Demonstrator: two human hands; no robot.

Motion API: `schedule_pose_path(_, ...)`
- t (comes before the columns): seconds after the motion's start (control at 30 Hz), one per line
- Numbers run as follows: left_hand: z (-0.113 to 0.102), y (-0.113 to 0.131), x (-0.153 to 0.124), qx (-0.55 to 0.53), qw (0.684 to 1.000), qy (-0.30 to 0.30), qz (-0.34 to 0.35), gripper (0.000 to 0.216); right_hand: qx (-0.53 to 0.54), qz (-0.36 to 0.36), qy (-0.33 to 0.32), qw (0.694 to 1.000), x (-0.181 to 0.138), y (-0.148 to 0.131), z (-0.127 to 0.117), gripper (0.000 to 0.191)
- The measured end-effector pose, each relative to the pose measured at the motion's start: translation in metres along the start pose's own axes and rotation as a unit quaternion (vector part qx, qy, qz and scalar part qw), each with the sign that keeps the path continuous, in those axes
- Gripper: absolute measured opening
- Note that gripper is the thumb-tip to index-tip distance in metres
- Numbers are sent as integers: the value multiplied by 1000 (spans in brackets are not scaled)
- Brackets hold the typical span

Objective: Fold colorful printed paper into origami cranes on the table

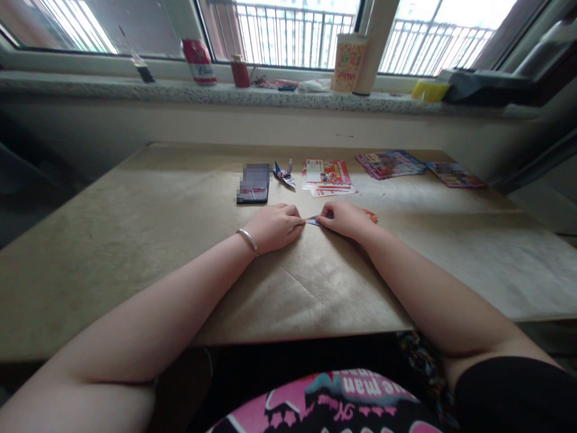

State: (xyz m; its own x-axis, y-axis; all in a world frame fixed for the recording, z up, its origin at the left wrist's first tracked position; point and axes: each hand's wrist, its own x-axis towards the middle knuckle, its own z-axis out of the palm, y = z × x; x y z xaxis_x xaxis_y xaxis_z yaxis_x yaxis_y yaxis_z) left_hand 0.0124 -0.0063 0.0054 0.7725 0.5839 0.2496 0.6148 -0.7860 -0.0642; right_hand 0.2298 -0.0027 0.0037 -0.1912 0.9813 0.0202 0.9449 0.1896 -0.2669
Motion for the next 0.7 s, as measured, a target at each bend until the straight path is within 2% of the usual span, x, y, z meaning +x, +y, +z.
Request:
schedule_pose_path(0.27, -2, -3, -3, 11, 1000, 7, 2, 32, 2, 4, -6, 1000, -1, -1, -1, 26)
schedule_pose_path(0.4, 2, -9, -7, -16, 999, 27, 13, 30, -14, 3, -7, 1000, -2, -2, -1, 26)
schedule_pose_path(0.6, 6, -9, -5, -53, 996, 33, 68, 29, -110, -60, 34, 992, -9, -10, -3, 32)
schedule_pose_path(0.7, 6, -6, -4, -50, 996, 32, 73, 28, -127, -88, 45, 987, -10, -13, -3, 36)
